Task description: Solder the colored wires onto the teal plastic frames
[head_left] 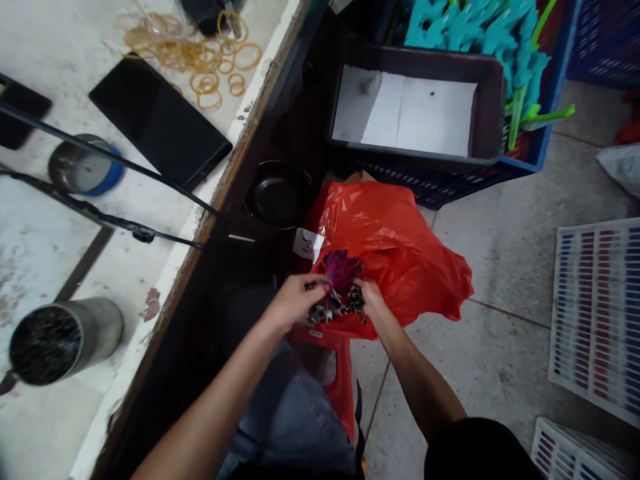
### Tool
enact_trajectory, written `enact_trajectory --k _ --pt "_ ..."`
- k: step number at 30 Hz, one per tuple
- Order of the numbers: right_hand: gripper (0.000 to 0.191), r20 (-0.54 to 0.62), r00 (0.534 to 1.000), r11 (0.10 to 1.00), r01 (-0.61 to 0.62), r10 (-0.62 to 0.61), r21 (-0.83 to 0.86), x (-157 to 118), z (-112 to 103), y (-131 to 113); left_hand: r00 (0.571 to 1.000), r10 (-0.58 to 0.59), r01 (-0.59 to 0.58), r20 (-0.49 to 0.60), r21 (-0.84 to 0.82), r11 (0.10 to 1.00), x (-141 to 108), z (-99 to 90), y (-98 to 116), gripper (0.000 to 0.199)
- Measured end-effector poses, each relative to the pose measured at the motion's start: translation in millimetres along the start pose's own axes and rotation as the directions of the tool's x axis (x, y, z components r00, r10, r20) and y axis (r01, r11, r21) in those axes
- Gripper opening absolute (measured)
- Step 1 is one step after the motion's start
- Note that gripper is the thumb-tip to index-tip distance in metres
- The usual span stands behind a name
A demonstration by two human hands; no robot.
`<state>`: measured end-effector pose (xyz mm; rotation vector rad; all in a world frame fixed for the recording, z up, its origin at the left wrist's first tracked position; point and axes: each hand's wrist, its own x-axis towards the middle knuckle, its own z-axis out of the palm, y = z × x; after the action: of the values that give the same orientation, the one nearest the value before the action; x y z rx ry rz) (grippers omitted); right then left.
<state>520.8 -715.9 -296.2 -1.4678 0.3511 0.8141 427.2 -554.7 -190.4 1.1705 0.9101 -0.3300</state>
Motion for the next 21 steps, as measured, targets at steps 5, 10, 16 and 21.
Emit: enact_trajectory --k 5,10,16,21 --pt "0.041 -0.047 0.998 0.994 0.033 -0.028 0.108 -16.9 -0.9 -3.6 0.989 -0.089 0.091 0.119 -0.01 0.996 1.3 1.8 -58.9 0.038" --pt "0.042 -0.016 0.999 0.996 0.038 -0.037 0.079 -35.9 -7.8 -14.2 0.901 -0.24 0.283 0.36 -0.071 0.956 -16.4 -0.8 -79.6 0.032" --pt "0.038 0.067 0.997 1.0 0.025 -0.023 -0.018 -48.4 -19.1 -23.0 0.799 -0.238 0.436 0.552 -0.259 0.862 -11.8 14.5 -95.5 0.045" --pt "0.038 0.13 0.99 0.995 0.063 -0.053 -0.073 -63.0 -13.6 -30.2 0.68 -0.364 0.534 0.636 -0.09 0.841 9.5 35.5 -98.9 0.045"
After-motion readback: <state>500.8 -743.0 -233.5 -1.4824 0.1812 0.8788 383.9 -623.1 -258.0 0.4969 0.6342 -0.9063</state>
